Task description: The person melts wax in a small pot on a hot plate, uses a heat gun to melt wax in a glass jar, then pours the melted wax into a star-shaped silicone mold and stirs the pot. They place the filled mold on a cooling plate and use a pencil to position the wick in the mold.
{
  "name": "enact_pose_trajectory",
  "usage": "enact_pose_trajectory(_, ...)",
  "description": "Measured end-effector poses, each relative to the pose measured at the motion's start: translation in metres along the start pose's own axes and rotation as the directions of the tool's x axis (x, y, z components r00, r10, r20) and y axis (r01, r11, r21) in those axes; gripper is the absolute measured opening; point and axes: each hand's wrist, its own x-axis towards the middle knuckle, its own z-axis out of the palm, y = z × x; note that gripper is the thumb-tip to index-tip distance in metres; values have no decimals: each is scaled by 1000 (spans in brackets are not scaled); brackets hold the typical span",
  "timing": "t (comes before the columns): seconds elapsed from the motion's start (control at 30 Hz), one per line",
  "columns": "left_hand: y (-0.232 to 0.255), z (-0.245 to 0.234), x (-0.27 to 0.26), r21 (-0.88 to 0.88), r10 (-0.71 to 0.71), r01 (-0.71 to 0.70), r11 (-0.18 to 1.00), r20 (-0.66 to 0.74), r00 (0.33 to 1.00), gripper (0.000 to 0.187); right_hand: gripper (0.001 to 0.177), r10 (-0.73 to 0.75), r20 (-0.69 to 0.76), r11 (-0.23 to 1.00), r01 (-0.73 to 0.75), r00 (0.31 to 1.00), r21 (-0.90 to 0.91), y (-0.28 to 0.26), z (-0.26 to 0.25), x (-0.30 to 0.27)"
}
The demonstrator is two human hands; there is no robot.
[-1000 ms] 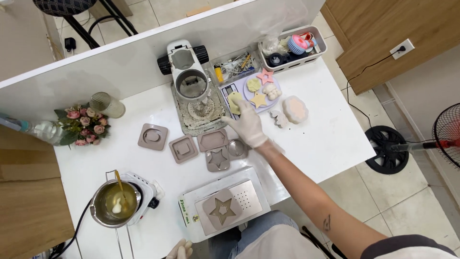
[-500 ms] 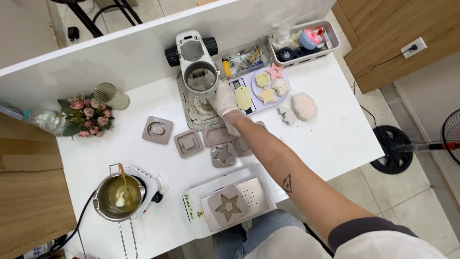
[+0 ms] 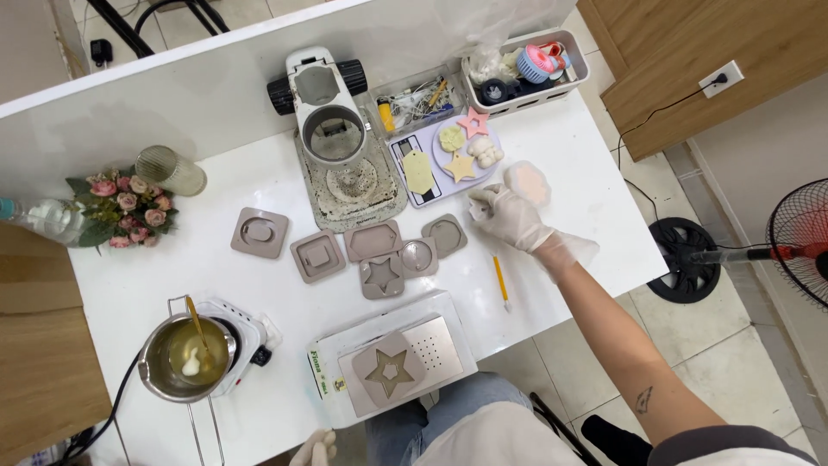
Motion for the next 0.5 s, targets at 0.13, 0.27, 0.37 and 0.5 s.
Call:
enact_pose_trajectory(0.13,154,38,-121,-121,142,-145,982,-29,989,30,37,-131,56,991,133,990,-33,10,4,-1)
enact_pose_trajectory(0.27,194,53,-147,-207,111,-123,971,-68,991,28,40,-192,14,970,192,981,-149,18,14,3)
enact_pose_trajectory(0.37,199,56,-152,-237,92,-104,966,-59,994,28,43,-197,19,975,198,980,-100,21,14,5)
enact_pose_trajectory(0.5,195,60,-158,-196,98,-106,975,-53,994,27,72,-218,30,976,218,975,7,13,-6,-2)
